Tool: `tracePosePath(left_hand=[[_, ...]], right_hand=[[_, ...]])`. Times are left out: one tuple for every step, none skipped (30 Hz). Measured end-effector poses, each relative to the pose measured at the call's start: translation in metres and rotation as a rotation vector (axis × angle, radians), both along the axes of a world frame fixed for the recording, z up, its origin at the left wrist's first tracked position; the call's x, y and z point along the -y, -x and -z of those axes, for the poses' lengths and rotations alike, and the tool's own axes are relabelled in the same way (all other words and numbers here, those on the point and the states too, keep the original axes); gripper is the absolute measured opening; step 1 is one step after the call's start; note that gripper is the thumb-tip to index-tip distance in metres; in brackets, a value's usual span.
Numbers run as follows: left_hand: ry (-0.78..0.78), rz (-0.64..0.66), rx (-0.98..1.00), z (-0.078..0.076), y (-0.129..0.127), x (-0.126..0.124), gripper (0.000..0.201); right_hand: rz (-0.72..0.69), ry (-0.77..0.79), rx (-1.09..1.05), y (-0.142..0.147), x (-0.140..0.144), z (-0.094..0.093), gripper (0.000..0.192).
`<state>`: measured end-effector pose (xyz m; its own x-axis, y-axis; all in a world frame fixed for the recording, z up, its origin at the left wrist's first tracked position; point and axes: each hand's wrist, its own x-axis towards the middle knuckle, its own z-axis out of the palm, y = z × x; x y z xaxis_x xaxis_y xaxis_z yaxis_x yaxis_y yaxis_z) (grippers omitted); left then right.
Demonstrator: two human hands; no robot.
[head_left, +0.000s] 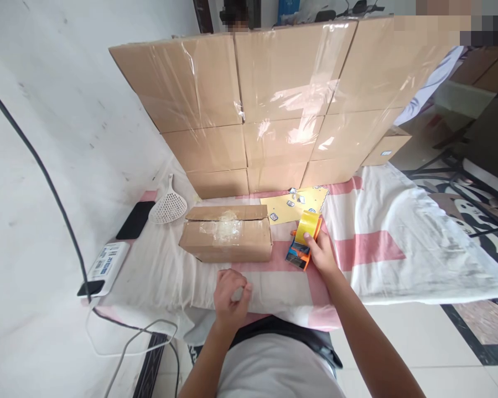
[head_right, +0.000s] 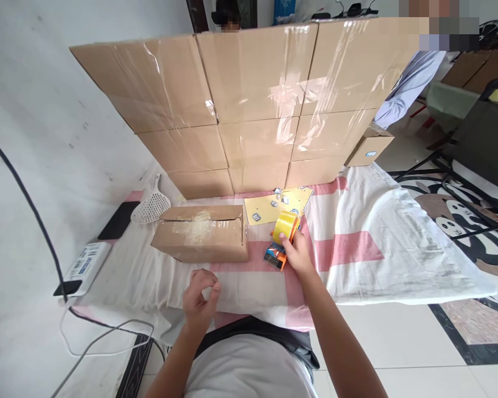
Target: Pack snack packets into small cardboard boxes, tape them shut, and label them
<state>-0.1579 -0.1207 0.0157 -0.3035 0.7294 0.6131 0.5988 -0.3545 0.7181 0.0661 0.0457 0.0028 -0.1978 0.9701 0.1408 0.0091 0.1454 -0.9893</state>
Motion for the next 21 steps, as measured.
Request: tracePosePath(left_hand=[[0.043, -0.020, 0.046, 0.004, 0.003, 0.002, 0.034], [0.080, -0.054, 0.077, 0.007, 0.007, 0.004, 0.039], [0.112, -0.097, 0.099, 0.009, 0.012, 0.006, 0.043], [0.140, -0.145, 0.120, 0.011, 0.019, 0.008, 0.045], [0.163, -0.193, 0.138, 0.012, 0.027, 0.009, 0.046], [0.184, -0.254, 0.151, 0.012, 0.037, 0.009, 0.044], [0.208, -0.331, 0.160, 0.011, 0.048, 0.010, 0.040], [0.236, -0.419, 0.164, 0.009, 0.059, 0.010, 0.031], [0.264, -0.511, 0.165, 0.007, 0.070, 0.010, 0.022], [0.293, -0.596, 0.163, 0.004, 0.080, 0.011, 0.021], [0.315, -0.667, 0.165, 0.002, 0.090, 0.012, 0.029], [0.322, -0.713, 0.172, -0.001, 0.098, 0.014, 0.037], [0.313, -0.732, 0.181, -0.003, 0.104, 0.017, 0.043], [0.293, -0.741, 0.196, -0.005, 0.110, 0.020, 0.046], [0.277, -0.753, 0.209, -0.008, 0.114, 0.023, 0.047], [0.279, -0.769, 0.208, -0.009, 0.118, 0.027, 0.043], [0.304, -0.790, 0.189, -0.011, 0.122, 0.029, 0.036], [0.351, -0.815, 0.154, -0.013, 0.126, 0.032, 0.030], [0.403, -0.839, 0.107, -0.015, 0.130, 0.034, 0.033], [0.442, -0.853, 0.055, -0.016, 0.134, 0.035, 0.037], [0.456, -0.853, 0.005, -0.018, 0.137, 0.036, 0.039]], right_hand=[[-0.003, 0.005, -0.005, 0.000, 0.000, 0.001, 0.039], [-0.007, 0.011, -0.012, 0.000, -0.001, 0.002, 0.040], [-0.010, 0.017, -0.021, 0.000, -0.001, 0.003, 0.041], [-0.013, 0.022, -0.029, 0.000, -0.002, 0.004, 0.041], [-0.014, 0.025, -0.034, -0.001, -0.003, 0.004, 0.042], [-0.013, 0.025, -0.033, -0.001, -0.003, 0.005, 0.043], [-0.012, 0.021, -0.024, -0.001, -0.004, 0.005, 0.043], [-0.014, 0.015, -0.011, -0.001, -0.004, 0.006, 0.044], [-0.016, 0.008, 0.001, -0.001, -0.004, 0.006, 0.044], [-0.018, 0.000, 0.009, -0.001, -0.004, 0.005, 0.044], [-0.018, -0.004, 0.008, 0.000, -0.004, 0.005, 0.045], [-0.018, -0.001, -0.001, 0.000, -0.004, 0.004, 0.045], [-0.018, 0.006, -0.013, 0.000, -0.003, 0.003, 0.045], [-0.019, 0.015, -0.023, 0.001, -0.002, 0.002, 0.045], [-0.020, 0.022, -0.029, 0.001, -0.002, 0.001, 0.045], [-0.022, 0.023, -0.028, 0.001, -0.001, 0.000, 0.045], [-0.025, 0.021, -0.022, 0.001, -0.001, 0.000, 0.045], [-0.026, 0.017, -0.014, 0.001, 0.000, -0.001, 0.045], [-0.025, 0.014, -0.008, 0.001, 0.000, -0.001, 0.046], [-0.023, 0.014, -0.005, 0.002, 0.000, -0.001, 0.046], [-0.022, 0.016, -0.002, 0.002, 0.000, -0.001, 0.046]])
